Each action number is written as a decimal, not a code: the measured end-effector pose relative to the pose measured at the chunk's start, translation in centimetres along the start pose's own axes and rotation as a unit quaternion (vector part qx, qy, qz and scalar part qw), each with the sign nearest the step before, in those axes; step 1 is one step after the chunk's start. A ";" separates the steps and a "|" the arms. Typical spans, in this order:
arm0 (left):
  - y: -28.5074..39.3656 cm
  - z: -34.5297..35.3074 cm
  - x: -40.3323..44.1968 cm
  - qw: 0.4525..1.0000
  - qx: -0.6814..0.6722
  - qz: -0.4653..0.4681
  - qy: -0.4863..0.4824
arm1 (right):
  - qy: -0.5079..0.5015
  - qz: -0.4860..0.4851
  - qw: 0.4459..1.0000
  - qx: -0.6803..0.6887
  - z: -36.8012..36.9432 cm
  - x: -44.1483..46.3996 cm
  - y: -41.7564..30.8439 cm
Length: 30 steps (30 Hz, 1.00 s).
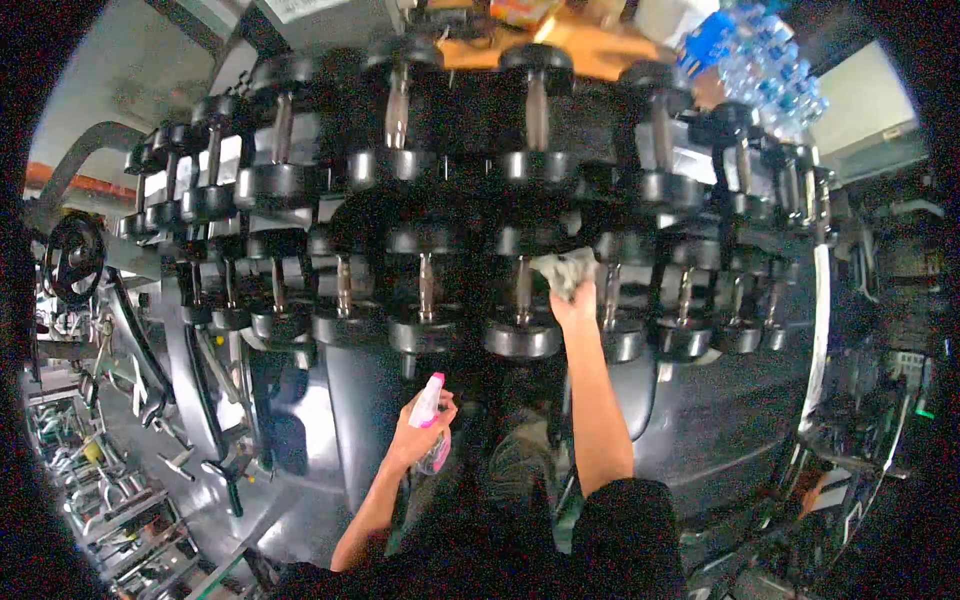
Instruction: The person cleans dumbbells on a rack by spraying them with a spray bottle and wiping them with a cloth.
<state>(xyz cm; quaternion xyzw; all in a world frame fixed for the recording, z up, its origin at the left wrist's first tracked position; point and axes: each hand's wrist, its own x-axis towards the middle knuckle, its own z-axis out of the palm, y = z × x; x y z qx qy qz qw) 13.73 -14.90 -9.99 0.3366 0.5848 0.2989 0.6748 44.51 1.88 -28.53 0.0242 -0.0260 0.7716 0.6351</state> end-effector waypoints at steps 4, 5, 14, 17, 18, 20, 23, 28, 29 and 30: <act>1.5 -0.2 -0.8 0.999 0.010 0.031 0.000 | 0.377 -0.137 0.897 -0.187 12.1 -4.4 -1.7; 1.6 -0.3 -0.9 1.000 0.002 0.025 -0.015 | 0.361 -0.155 0.907 -0.154 13.2 -5.7 -2.1; 2.0 0.9 -2.8 0.993 -0.025 0.068 -0.088 | 0.295 -0.133 0.938 -0.122 22.7 -18.0 4.0; 2.2 1.1 -4.0 0.994 -0.031 0.068 -0.082 | 0.291 -0.133 0.945 -0.067 24.4 -20.2 5.9; 2.0 1.2 -4.2 0.995 -0.038 0.057 -0.076 | 0.309 -0.129 0.941 -0.055 24.7 -20.8 6.2; 2.0 1.3 -4.8 0.994 -0.012 0.076 -0.073 | 0.317 -0.124 0.940 -0.026 25.0 -21.8 6.9; 2.3 1.8 -5.2 0.993 -0.009 0.095 -0.068 | 0.307 -0.094 0.947 -0.012 25.0 -22.4 7.5; 2.6 4.7 -3.4 0.996 0.009 0.090 -0.001 | 0.339 -0.061 0.934 -0.094 22.9 -22.6 5.3; 2.2 5.7 -2.4 0.997 0.005 0.076 0.019 | 0.341 -0.056 0.934 -0.091 22.1 -22.9 4.6; 1.5 6.6 -0.8 0.997 -0.011 0.070 0.017 | 0.345 -0.062 0.932 -0.091 21.9 -22.9 4.1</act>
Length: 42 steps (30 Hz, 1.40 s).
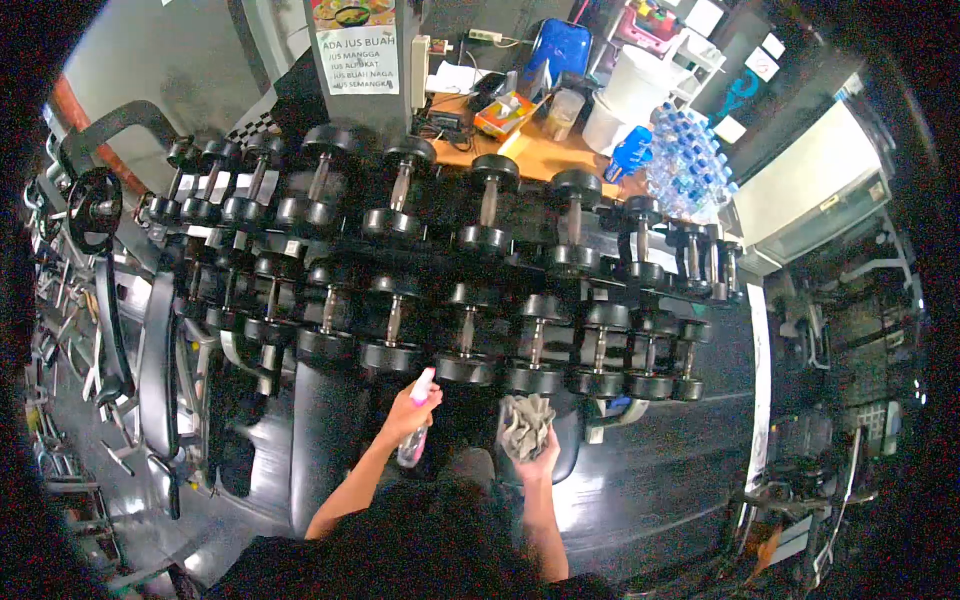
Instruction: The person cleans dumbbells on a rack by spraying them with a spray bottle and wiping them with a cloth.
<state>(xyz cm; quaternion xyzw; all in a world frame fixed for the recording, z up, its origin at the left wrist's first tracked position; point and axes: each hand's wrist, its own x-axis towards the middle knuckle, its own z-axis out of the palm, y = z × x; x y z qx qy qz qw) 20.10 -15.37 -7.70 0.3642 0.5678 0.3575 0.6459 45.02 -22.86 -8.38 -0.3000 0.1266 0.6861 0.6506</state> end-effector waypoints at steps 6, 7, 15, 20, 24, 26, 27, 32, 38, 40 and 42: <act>-1.4 4.6 6.1 0.995 0.070 0.053 0.044 | 0.004 0.016 1.000 0.016 -0.3 1.9 -2.1; -1.6 5.1 7.0 0.989 0.122 0.065 0.060 | 0.010 0.024 1.000 0.014 -0.9 2.6 -2.5; -5.7 8.1 12.4 0.986 0.122 -0.043 0.108 | 0.003 0.053 0.999 0.014 -0.9 9.7 -4.9; -7.1 9.3 12.8 0.994 0.053 0.018 0.099 | -0.112 0.103 0.985 -0.076 -4.2 18.9 -5.6; -7.9 9.9 11.2 0.995 -0.004 -0.001 0.097 | 0.038 -0.186 0.752 -0.631 -2.2 25.7 -0.1; -8.8 9.7 9.8 0.994 0.008 -0.036 0.099 | -0.147 -0.312 0.560 -0.753 -1.4 28.5 2.9; -9.4 9.6 8.8 0.993 -0.018 -0.068 0.099 | -0.141 -0.338 0.561 -0.742 -1.0 28.6 5.0; -13.7 8.6 5.7 0.989 -0.042 -0.091 0.110 | -0.199 -0.259 0.441 -0.836 -1.4 29.5 6.2; -13.8 7.3 3.8 0.985 -0.058 -0.137 0.084 | -0.324 0.029 0.430 -0.842 -2.0 29.1 0.4; -12.7 6.5 3.8 0.985 -0.056 -0.149 0.071 | -0.292 0.098 0.340 -0.889 0.2 31.1 -0.3; -12.1 5.6 3.5 0.986 -0.064 -0.130 0.080 | -0.282 0.020 0.309 -0.908 2.4 31.8 0.5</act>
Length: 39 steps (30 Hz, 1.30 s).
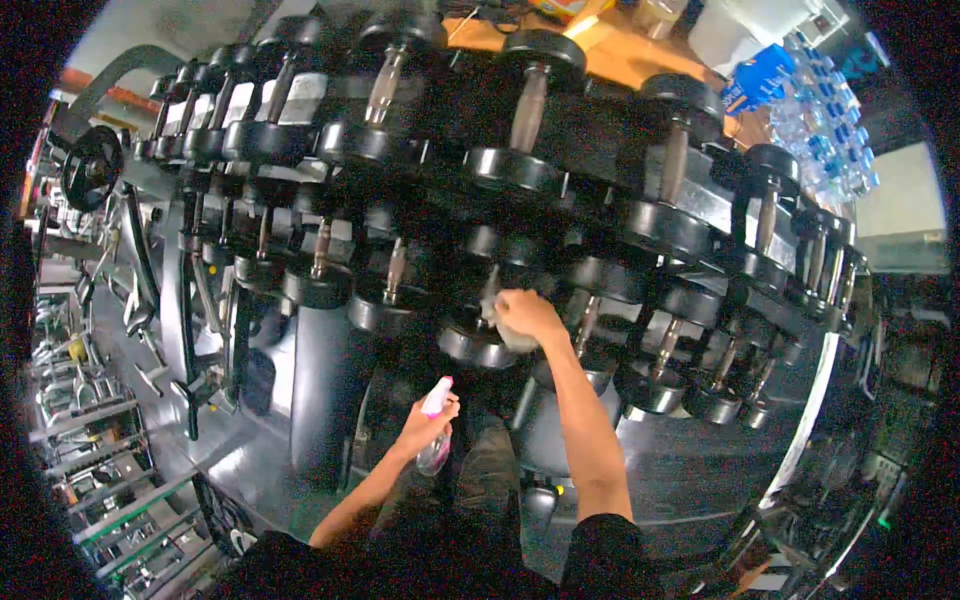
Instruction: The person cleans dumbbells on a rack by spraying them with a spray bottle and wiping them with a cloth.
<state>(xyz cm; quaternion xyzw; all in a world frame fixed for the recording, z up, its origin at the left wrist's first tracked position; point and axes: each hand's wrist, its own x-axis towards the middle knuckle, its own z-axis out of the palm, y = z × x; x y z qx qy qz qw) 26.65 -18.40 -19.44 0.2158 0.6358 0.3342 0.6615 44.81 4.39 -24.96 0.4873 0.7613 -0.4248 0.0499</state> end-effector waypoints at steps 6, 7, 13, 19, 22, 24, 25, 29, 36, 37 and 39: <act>0.2 -2.3 -1.8 0.999 -0.010 0.013 0.030 | 0.016 -0.070 0.997 -0.020 5.9 5.4 -6.7; 0.4 -2.8 -2.1 0.999 0.012 0.014 0.028 | -0.007 -0.027 0.999 -0.031 8.7 7.0 -6.4; -3.2 -5.0 -2.6 0.989 0.109 0.073 0.068 | -0.074 -0.020 0.996 -0.050 8.6 7.1 -7.3; -1.9 -4.3 -2.9 0.999 -0.024 -0.021 0.039 | 0.016 0.028 0.999 -0.041 1.3 -4.4 -4.1; -1.8 -4.4 -3.2 0.998 -0.037 -0.018 0.050 | -0.028 0.161 0.985 -0.059 0.1 -5.0 -1.2; -1.7 -4.6 -3.1 0.997 -0.041 -0.021 0.054 | 0.114 0.099 0.988 0.041 0.4 -3.8 0.0; -1.9 -4.8 -3.1 0.998 -0.031 -0.029 0.052 | 0.108 0.073 0.989 0.070 1.1 -2.3 0.9; -2.3 -5.2 -3.3 0.999 0.017 -0.016 0.044 | 0.114 0.094 0.982 0.120 8.3 0.9 3.3; -2.1 -5.3 -3.5 0.998 -0.025 -0.008 0.049 | 0.075 0.089 0.990 0.074 2.3 -5.5 -3.9; -2.1 -5.3 -3.4 0.998 -0.030 -0.012 0.049 | 0.142 0.017 0.988 0.052 3.8 -6.0 -3.7; -1.9 -5.3 -3.5 0.998 -0.039 -0.014 0.054 | 0.188 -0.085 0.978 0.040 4.9 -6.0 -4.1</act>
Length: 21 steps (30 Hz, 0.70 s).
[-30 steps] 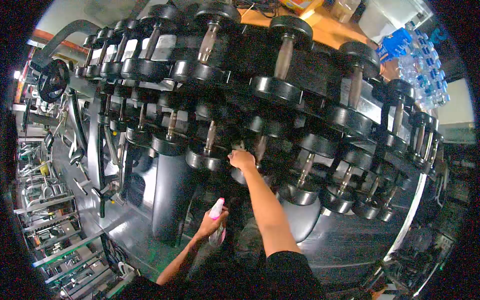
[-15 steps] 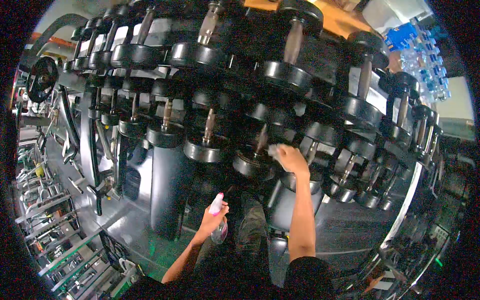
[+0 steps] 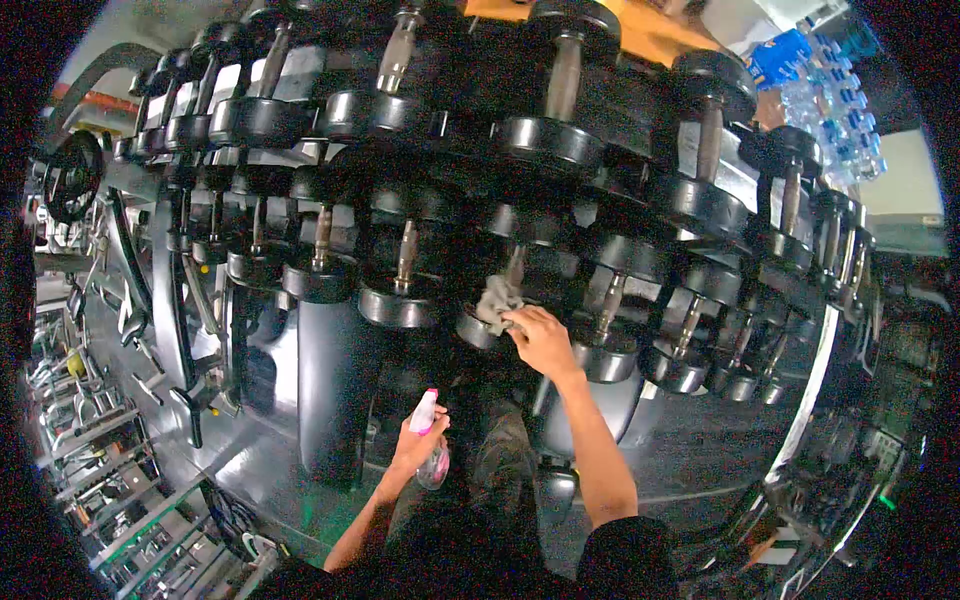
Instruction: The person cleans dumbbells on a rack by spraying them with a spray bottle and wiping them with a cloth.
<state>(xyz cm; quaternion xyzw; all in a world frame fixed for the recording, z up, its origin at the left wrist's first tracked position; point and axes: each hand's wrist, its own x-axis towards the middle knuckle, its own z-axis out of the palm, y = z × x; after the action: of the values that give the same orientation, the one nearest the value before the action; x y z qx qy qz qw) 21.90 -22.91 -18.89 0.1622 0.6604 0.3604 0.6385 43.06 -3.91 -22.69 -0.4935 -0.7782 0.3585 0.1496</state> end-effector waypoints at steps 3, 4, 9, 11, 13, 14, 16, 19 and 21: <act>0.3 0.2 0.0 1.000 0.018 -0.008 0.008 | -0.010 -0.026 1.000 0.005 1.9 2.6 0.3; 0.2 0.1 0.1 1.000 0.004 0.004 0.001 | -0.039 -0.027 0.999 0.014 3.2 4.1 1.0; -1.1 -0.3 0.6 0.974 0.153 0.168 0.005 | -0.243 0.086 0.956 -0.141 7.8 11.8 0.0; -0.3 0.0 0.1 0.999 0.040 0.023 -0.014 | -0.239 0.124 0.953 -0.137 10.6 12.7 1.1; -0.4 0.0 0.1 0.998 0.051 0.020 -0.016 | -0.257 0.120 0.943 -0.172 9.9 12.9 -0.2; -0.6 0.0 0.0 0.998 0.059 0.016 -0.013 | -0.278 0.112 0.931 -0.207 9.2 12.8 -1.0; 0.0 0.2 -0.2 0.999 0.045 0.015 -0.017 | -0.253 0.067 0.948 -0.181 7.0 10.6 -1.3; 0.5 0.1 -0.2 1.000 0.017 0.012 -0.018 | -0.121 -0.016 0.989 -0.084 1.9 4.5 -0.9; 0.3 -0.1 -0.2 1.000 0.008 -0.001 -0.017 | -0.113 0.015 0.993 -0.042 -1.1 1.6 0.7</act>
<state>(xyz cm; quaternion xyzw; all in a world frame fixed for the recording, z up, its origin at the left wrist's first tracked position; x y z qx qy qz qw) 21.81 -22.89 -18.56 0.1731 0.6524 0.3512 0.6489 43.40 -1.88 -22.59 -0.4670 -0.7970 0.3814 0.0349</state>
